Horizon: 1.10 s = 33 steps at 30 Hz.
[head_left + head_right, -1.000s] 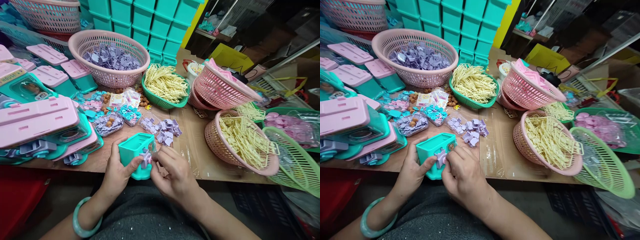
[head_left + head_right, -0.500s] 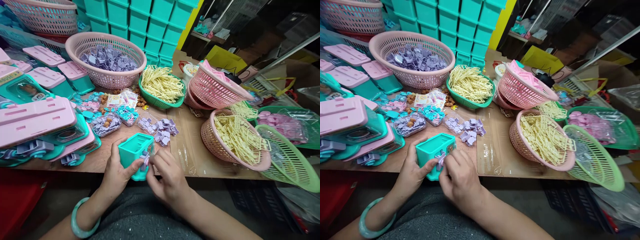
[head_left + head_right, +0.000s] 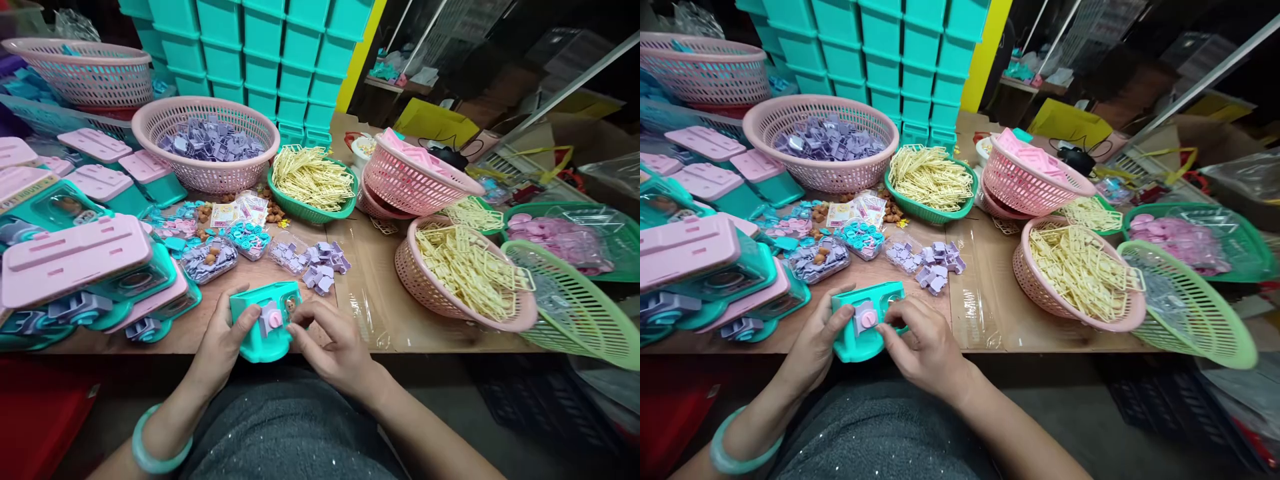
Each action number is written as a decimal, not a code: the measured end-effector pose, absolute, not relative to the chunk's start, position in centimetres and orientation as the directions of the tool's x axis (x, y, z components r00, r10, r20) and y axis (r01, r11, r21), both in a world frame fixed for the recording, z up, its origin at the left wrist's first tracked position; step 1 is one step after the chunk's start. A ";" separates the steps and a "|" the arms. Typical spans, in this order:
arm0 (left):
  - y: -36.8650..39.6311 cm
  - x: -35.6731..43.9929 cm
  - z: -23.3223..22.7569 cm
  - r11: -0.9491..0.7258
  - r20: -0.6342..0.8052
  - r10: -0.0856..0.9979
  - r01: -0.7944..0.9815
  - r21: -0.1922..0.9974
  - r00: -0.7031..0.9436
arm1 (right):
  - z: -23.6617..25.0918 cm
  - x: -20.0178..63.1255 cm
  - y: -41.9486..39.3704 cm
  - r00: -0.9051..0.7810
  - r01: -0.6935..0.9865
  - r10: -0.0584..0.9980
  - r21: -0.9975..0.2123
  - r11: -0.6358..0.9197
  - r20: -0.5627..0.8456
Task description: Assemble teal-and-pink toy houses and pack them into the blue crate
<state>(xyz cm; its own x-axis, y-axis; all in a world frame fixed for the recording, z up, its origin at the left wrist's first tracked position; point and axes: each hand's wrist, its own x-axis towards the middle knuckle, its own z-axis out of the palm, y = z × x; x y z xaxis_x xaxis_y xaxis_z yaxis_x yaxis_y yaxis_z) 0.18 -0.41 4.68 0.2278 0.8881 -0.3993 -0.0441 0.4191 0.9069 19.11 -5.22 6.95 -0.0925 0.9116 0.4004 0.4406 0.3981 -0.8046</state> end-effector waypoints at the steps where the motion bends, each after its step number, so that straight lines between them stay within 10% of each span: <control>1: -0.5 0.2 4.7 0.393 -0.379 0.898 -0.017 0.920 0.222 | 7.2 18.9 -5.1 -0.115 0.448 0.914 -0.800 0.398 0.390; 8: -1.6 0.8 4.0 0.174 -0.194 0.972 0.148 0.974 0.135 | 8.0 18.0 -5.3 -0.063 0.440 0.978 -0.874 0.206 0.199; 15: 0.2 -0.5 3.2 0.187 -0.205 0.882 0.085 0.979 0.424 | 5.3 19.3 -6.0 -0.141 0.417 0.940 -0.842 0.342 0.312; 23: 3.7 -0.7 2.8 -0.183 -0.085 0.722 0.308 0.934 0.687 | 1.6 22.7 -4.8 0.283 0.539 0.845 -0.804 0.250 0.453; 33: 8.0 0.9 5.8 -0.494 0.166 0.785 0.442 0.749 0.596 | 4.2 28.6 6.2 0.125 0.745 0.917 -0.646 0.165 0.378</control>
<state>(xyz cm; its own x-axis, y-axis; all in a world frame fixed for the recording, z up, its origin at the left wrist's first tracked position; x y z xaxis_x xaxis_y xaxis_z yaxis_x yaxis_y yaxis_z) 0.92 7.99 5.82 0.5963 0.7855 0.1657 0.4421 -0.4936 0.7490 28.56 6.17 4.19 0.1250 0.9172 0.3782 0.7454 0.1647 -0.6460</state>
